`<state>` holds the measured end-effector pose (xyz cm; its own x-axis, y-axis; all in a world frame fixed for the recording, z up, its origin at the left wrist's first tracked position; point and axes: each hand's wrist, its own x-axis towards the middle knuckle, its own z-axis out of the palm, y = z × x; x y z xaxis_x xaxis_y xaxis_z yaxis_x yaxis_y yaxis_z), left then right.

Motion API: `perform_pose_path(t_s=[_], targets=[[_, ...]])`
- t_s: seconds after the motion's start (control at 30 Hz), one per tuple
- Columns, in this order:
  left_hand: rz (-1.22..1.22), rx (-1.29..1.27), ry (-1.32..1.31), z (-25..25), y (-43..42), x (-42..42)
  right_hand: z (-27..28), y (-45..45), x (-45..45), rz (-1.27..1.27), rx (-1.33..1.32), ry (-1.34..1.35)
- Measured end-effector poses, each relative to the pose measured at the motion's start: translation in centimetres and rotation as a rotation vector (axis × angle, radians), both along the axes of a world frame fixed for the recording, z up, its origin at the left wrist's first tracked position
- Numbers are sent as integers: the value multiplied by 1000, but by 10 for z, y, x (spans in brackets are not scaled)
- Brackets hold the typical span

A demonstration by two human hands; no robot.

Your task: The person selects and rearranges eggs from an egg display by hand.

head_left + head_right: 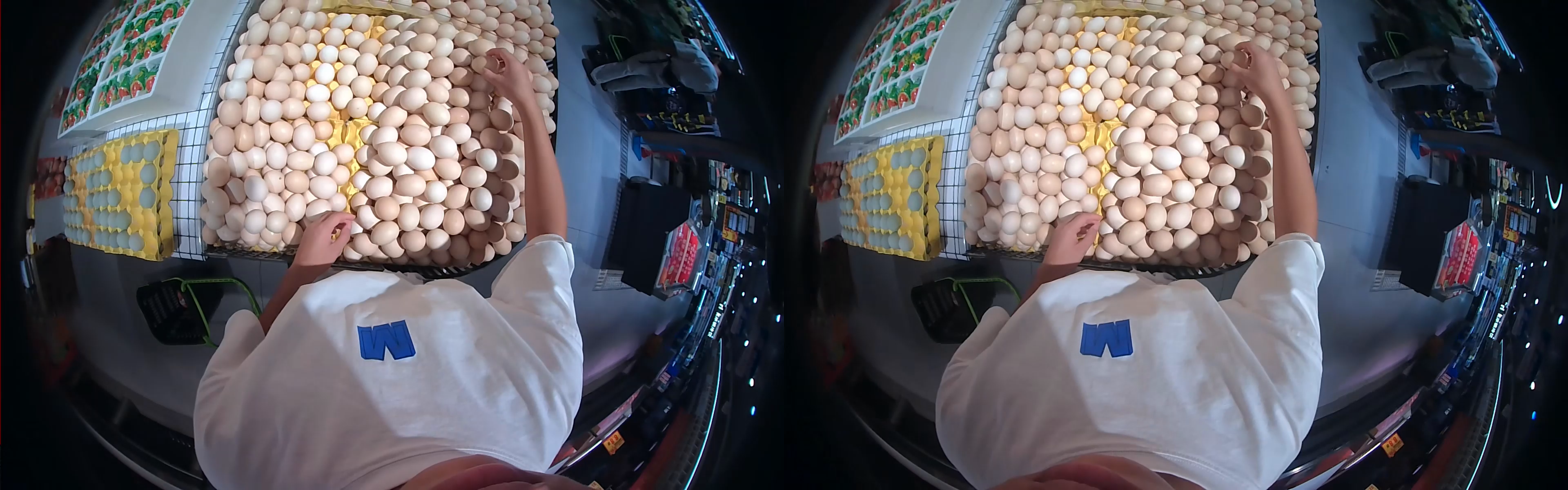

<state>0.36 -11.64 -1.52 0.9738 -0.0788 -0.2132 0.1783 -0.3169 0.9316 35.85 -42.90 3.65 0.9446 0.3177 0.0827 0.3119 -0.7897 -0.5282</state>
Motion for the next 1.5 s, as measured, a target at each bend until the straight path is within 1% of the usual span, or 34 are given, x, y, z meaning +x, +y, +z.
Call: perform_pose_path(t_s=[0.17,0.27,0.37,0.43,0.53,0.57,0.63,0.77,0.9,0.93,1.0,1.03,1.1,1.17,1.2,1.23,1.3,1.33,1.4,1.43,1.5], targets=[[15,13,-4,4,0,-1,-36,-8,7,35,63,-72],[28,19,-18,6,0,-2,-40,-8,8,3,96,-86],[25,31,-35,2,0,-2,-26,-3,-1,1,46,-107],[23,38,-37,2,0,-1,-9,10,-13,73,-63,-422],[12,38,-38,0,0,-2,7,51,-40,150,-4,-370],[9,28,-46,-2,1,-2,-1,64,-44,238,-6,-445],[12,40,-54,-3,0,-2,1,97,-66,368,106,-214],[10,17,-47,-5,1,-3,-30,160,-96,576,89,-57],[16,19,-66,-7,1,-3,-59,223,-126,543,-96,218],[21,20,-57,-7,1,-4,-63,236,-131,540,-95,219],[20,24,-48,-6,1,-4,-68,259,-141,404,-134,269],[22,26,-40,-5,1,-3,-67,269,-146,399,-133,270],[22,18,-38,-4,1,-4,-63,282,-158,328,-213,222],[9,2,-44,-4,-1,-2,-69,288,-165,347,-263,122],[19,8,-18,-3,-1,-2,-83,293,-168,320,-279,74],[29,14,8,-3,-1,-2,-85,293,-168,314,-229,61],[14,2,12,-2,-1,-2,-83,293,-168,274,-205,146],[16,-5,21,0,-1,-2,-79,289,-169,260,-207,144],[4,20,-8,-2,0,-2,-72,279,-168,249,-68,170],[-3,18,-11,-1,0,-2,-68,271,-163,241,-70,167],[16,10,23,1,0,-1,-59,243,-148,274,388,363]])
